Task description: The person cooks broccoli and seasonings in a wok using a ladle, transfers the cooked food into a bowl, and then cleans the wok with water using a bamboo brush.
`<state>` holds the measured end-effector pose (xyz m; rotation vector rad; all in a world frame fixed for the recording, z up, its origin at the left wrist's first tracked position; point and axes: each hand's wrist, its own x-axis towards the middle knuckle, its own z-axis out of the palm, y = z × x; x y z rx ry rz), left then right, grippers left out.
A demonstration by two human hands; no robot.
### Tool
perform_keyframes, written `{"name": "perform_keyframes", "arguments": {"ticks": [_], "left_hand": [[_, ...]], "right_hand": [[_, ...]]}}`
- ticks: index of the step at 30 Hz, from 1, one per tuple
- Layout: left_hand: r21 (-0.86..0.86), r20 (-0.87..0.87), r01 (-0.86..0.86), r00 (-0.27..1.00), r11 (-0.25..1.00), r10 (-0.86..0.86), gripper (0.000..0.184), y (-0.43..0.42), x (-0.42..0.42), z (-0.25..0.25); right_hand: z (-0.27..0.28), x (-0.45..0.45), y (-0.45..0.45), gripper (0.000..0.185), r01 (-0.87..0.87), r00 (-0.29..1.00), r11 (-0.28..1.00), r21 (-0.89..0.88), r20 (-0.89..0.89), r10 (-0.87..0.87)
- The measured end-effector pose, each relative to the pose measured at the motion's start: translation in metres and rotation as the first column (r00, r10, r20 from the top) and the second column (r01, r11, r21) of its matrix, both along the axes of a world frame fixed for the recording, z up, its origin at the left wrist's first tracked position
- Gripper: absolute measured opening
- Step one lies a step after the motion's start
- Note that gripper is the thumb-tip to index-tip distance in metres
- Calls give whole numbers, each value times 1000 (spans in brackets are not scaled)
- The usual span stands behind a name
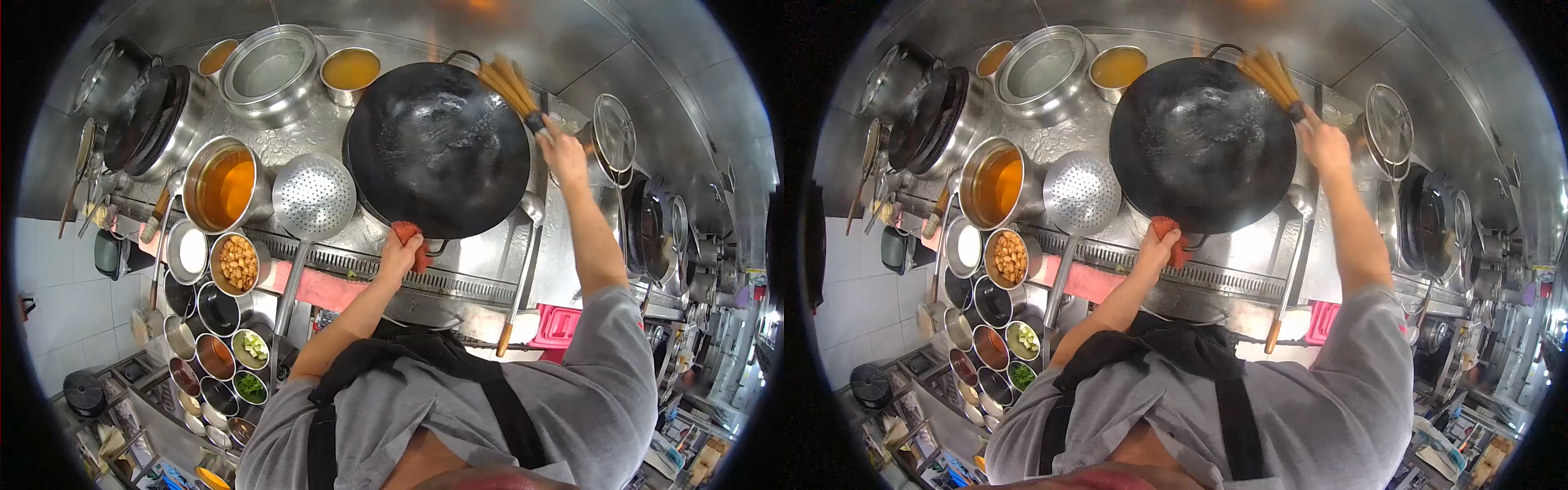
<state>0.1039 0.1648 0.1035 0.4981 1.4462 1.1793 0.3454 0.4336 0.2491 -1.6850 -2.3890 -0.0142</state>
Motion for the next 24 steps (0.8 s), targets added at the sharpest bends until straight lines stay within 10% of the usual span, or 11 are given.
{"name": "perform_keyframes", "arguments": {"ticks": [4,11,13,16,19,24], "left_hand": [[-70,147,19,989,997,-9,31,1,-7,-21],[-50,100,-198,974,979,203,42,-46,-45,14],[-23,-145,-256,957,966,250,50,-74,-66,-21],[-98,-603,-80,798,992,5,63,-123,-94,-64],[-50,-809,27,585,998,-57,74,-164,-101,-101],[22,-769,52,639,998,-16,69,-160,-92,-63]], "right_hand": [[-38,-64,-34,56,132,882,959,-250,-412,-229],[-47,-63,-107,62,-388,912,683,-619,-363,189],[-45,-6,-61,60,-319,939,768,-555,-75,335],[-2,26,-10,55,34,957,997,-72,291,-12],[-2,-11,-13,49,183,979,978,103,73,-191],[-81,-52,-62,55,-9,989,955,-297,-145,-35]]}}
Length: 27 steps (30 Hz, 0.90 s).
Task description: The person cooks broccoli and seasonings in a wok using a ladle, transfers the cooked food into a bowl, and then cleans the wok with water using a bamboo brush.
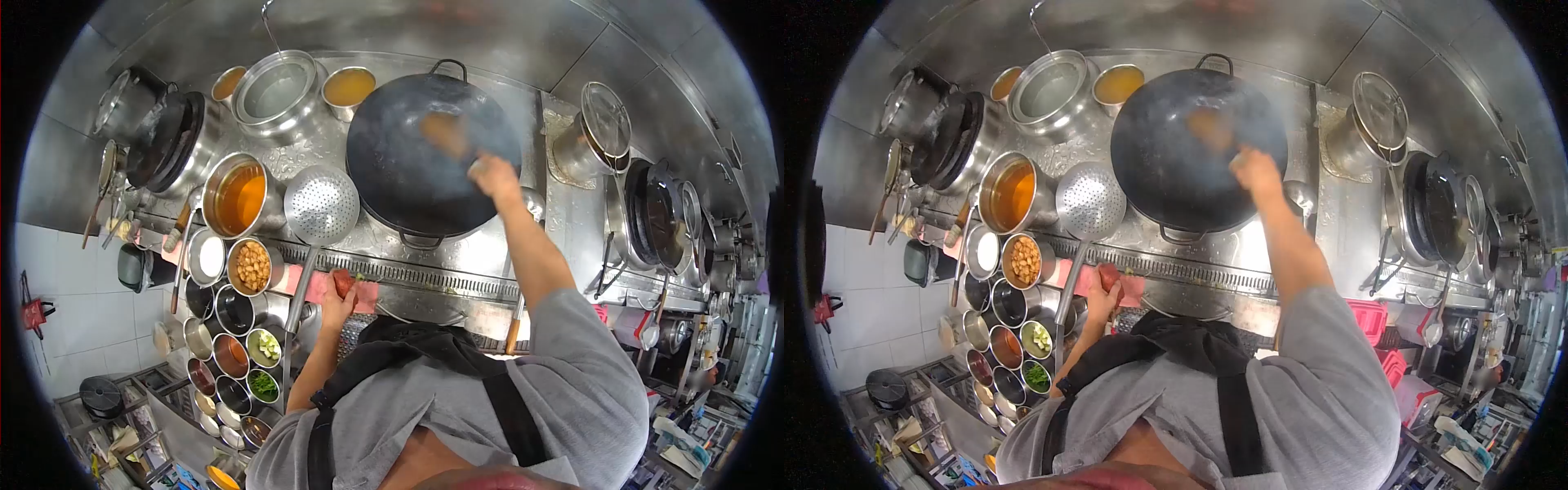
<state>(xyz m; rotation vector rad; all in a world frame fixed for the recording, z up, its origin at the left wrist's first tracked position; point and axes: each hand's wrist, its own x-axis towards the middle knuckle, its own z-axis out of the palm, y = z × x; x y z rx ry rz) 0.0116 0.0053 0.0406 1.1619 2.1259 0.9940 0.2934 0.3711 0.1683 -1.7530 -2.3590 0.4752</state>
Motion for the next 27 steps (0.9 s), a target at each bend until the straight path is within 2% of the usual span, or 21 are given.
{"name": "perform_keyframes", "arguments": {"ticks": [1,2,3,4,6,7,8,9,10,11,12,14,15,17,19,21,22,23,25,26,27], "left_hand": [[18,17,-22,1000,1000,21,69,-3,0,3],[34,36,-40,999,999,39,69,-8,-1,6],[39,22,-35,999,999,34,69,-12,-1,4],[-66,-80,-23,997,998,18,71,-17,-2,0],[-319,-214,-45,976,947,-26,81,-23,0,2],[-318,-230,-37,972,947,-39,81,-27,-2,-2],[-293,-291,-80,957,953,-9,83,-30,-5,-16],[-267,-346,-122,938,956,23,85,-33,-6,-22],[-280,-235,-143,969,949,77,89,-32,-5,-17],[-274,-246,-139,967,952,70,89,-32,-5,-17],[-251,-245,-155,965,955,93,88,-35,-4,-18],[-227,-255,-163,962,960,103,87,-48,-2,-19],[-162,-225,-193,962,968,154,86,-54,3,-13],[-95,-194,-229,959,969,207,85,-73,13,-11],[-44,-160,-333,933,942,322,81,-103,23,-24],[-150,-213,-349,925,925,315,74,-148,24,-62],[-312,-205,-331,939,891,277,72,-171,30,-69],[-470,-193,-291,955,833,225,70,-193,36,-76],[-722,-79,-90,996,687,47,63,-244,42,-82],[-785,2,20,1000,620,-30,60,-266,46,-83],[-810,62,100,994,577,-86,57,-281,48,-82]], "right_hand": [[-8,-2,-17,58,-93,996,991,-101,-3,93],[-4,3,-34,58,-88,996,991,-97,-20,87],[7,11,-48,57,-242,968,954,-176,-113,224],[19,21,-56,56,-393,913,889,-237,-215,346],[36,64,-37,54,-354,931,899,-258,-2,366],[25,95,-5,55,-299,946,928,-223,55,319],[63,115,6,49,-253,961,961,-115,84,263],[74,127,28,42,-40,969,999,8,246,37],[89,133,33,42,35,980,990,137,192,-62],[102,137,34,42,115,981,958,261,124,-151],[104,141,32,42,126,981,957,260,113,-160],[104,149,24,48,382,919,868,316,-231,-320],[98,154,9,48,392,914,865,313,-241,-327],[69,160,-43,57,409,797,877,252,-566,-209],[18,165,-102,62,427,692,877,219,-704,-161],[-7,155,-188,59,469,530,883,-34,-789,-312],[-14,154,-228,61,457,580,876,-154,-695,-425],[-58,161,-259,66,440,636,871,-220,-609,-475],[-128,178,-308,71,355,761,893,-276,-470,-447],[-125,179,-322,71,336,762,901,-276,-483,-432],[-111,180,-335,71,296,844,913,-280,-371,-387]]}}
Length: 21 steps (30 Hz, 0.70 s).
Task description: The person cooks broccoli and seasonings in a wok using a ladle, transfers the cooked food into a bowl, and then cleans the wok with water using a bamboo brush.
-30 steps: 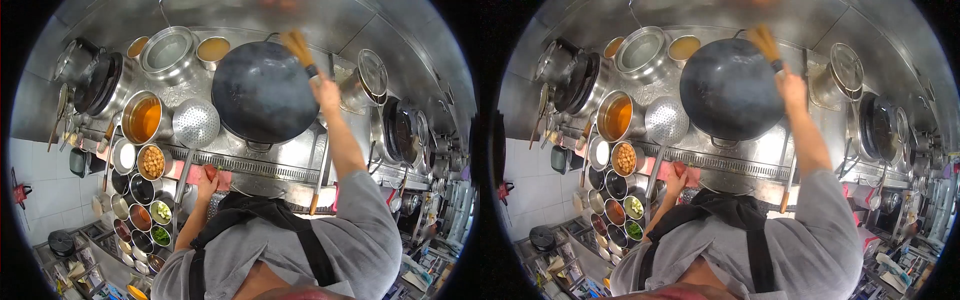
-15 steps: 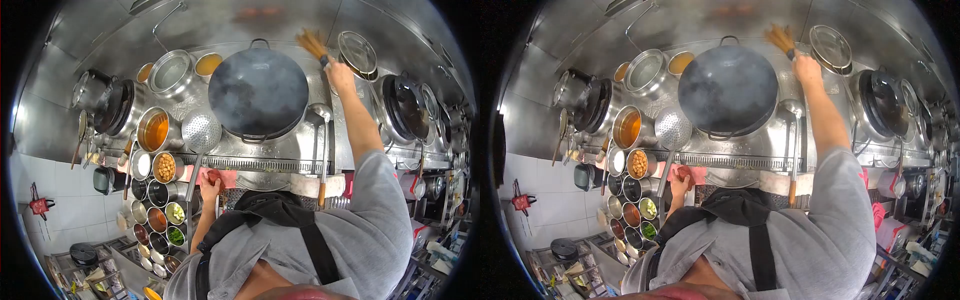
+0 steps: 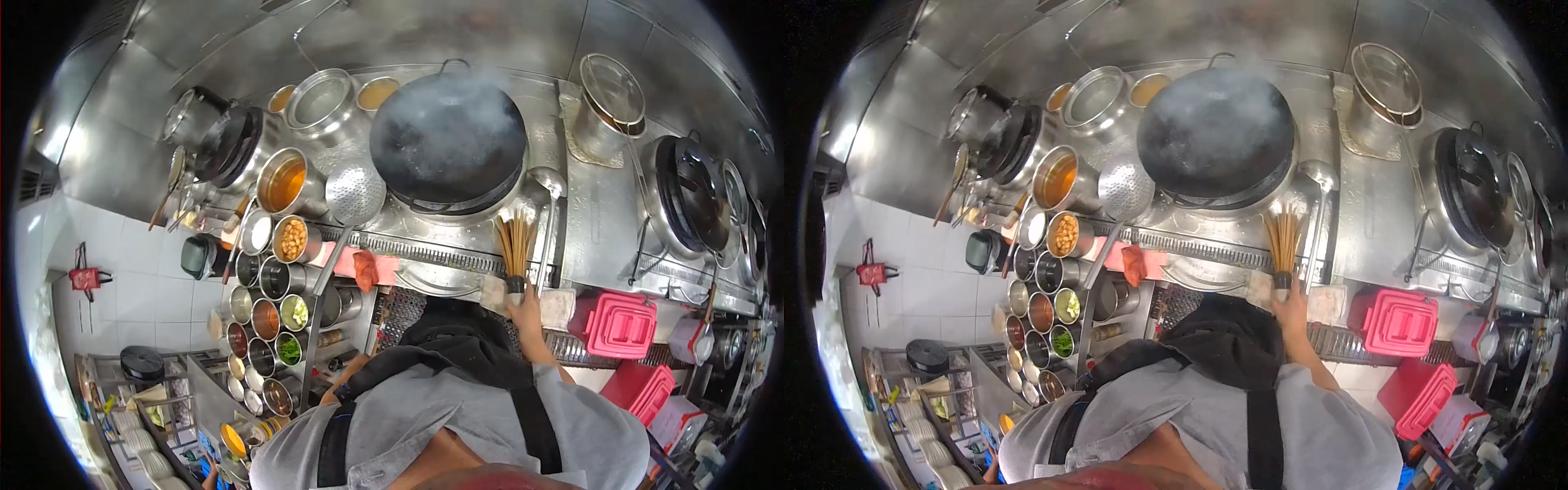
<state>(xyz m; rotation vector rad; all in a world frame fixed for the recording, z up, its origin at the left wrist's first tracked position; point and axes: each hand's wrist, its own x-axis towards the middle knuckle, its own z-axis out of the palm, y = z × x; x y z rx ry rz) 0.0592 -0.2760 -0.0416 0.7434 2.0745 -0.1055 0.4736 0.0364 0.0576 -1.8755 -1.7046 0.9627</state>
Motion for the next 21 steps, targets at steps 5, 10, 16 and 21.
{"name": "perform_keyframes", "arguments": {"ticks": [5,10,16,21], "left_hand": [[51,83,181,979,982,-185,44,8,0,-8],[207,-115,243,968,948,-223,40,104,-3,0],[418,-106,267,964,868,-246,44,163,-22,-8],[483,95,-91,994,871,51,56,74,-67,-4]], "right_hand": [[-11,15,0,53,-195,979,976,92,71,189],[14,43,-6,45,-121,985,988,-100,110,132],[-47,45,-31,68,83,943,989,121,311,-117],[-46,55,29,29,210,950,967,145,202,-237]]}}
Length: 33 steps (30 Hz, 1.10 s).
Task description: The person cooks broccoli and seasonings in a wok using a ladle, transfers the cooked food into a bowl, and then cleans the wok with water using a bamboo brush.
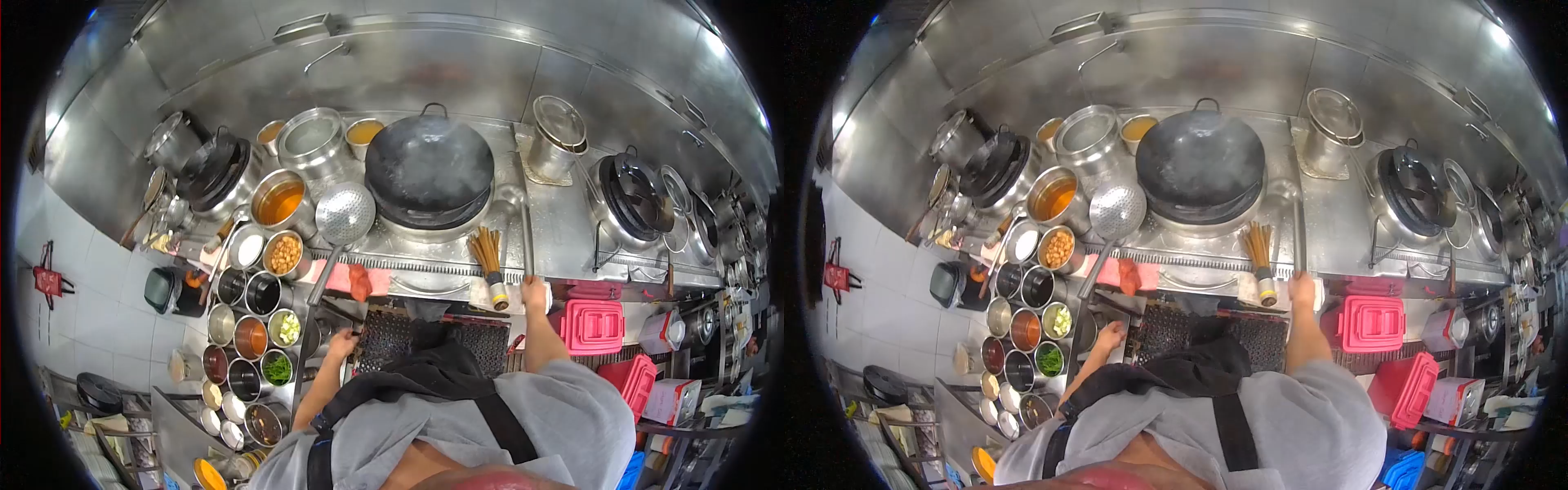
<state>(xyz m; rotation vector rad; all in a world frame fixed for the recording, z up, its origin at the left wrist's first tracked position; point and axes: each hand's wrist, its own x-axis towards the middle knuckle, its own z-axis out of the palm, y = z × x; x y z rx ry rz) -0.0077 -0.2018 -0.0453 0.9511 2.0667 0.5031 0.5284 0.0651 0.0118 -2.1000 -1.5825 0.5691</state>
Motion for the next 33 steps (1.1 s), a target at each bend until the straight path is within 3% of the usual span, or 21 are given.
{"name": "perform_keyframes", "arguments": {"ticks": [1,3,5,6,7,10,11,14,15,18,21,23,25,27,29,31,33], "left_hand": [[10,50,-99,994,995,99,56,-32,-13,-29],[-219,-50,-121,992,968,113,57,-102,-11,-21],[-388,-75,-193,981,901,178,56,-193,-13,-48],[-473,-68,-230,972,851,224,55,-235,-6,-57],[-546,-59,-265,958,795,279,55,-266,5,-58],[-696,-29,-325,904,640,427,54,-326,36,-53],[-716,-17,-333,887,613,461,53,-334,44,-55],[-678,20,-376,850,631,527,52,-317,55,-66],[-640,39,-393,842,660,539,52,-298,55,-68],[-435,94,-479,818,763,567,51,-215,40,-71],[-164,151,-601,768,782,622,49,-122,14,-54],[-56,161,-661,733,748,660,48,-89,-4,-24],[-39,134,-696,708,717,694,47,-87,-12,7],[-12,97,-704,706,710,701,45,-88,-14,31],[-22,90,-781,620,624,779,43,-121,-6,20],[-231,-122,-747,658,624,743,40,-161,8,25],[-359,-152,-739,649,570,746,38,-211,39,15]], "right_hand": [[58,-19,-8,21,87,951,987,-135,-285,-122],[91,-43,-18,19,107,905,989,-100,-403,-139],[80,-53,-14,18,89,869,996,-12,-488,-84],[80,-65,-11,9,127,831,992,3,-546,-105],[83,-75,-10,8,59,743,997,55,-669,-7],[135,-121,16,13,57,686,993,100,-727,34],[149,-131,40,17,-26,640,987,157,-756,137],[238,-203,78,28,-207,545,961,183,-794,269],[248,-225,100,32,-280,454,941,189,-838,303],[270,-305,160,32,-405,356,893,197,-866,352],[282,-393,216,26,-505,261,830,236,-875,407],[290,-458,260,17,-591,241,753,289,-828,507],[291,-532,316,11,-635,321,701,326,-714,623],[321,-585,330,5,-625,480,736,259,-617,624],[341,-619,334,5,-621,547,753,219,-566,616],[343,-632,334,7,-613,536,769,182,-618,574],[322,-624,340,10,-591,574,777,216,-564,594]]}}
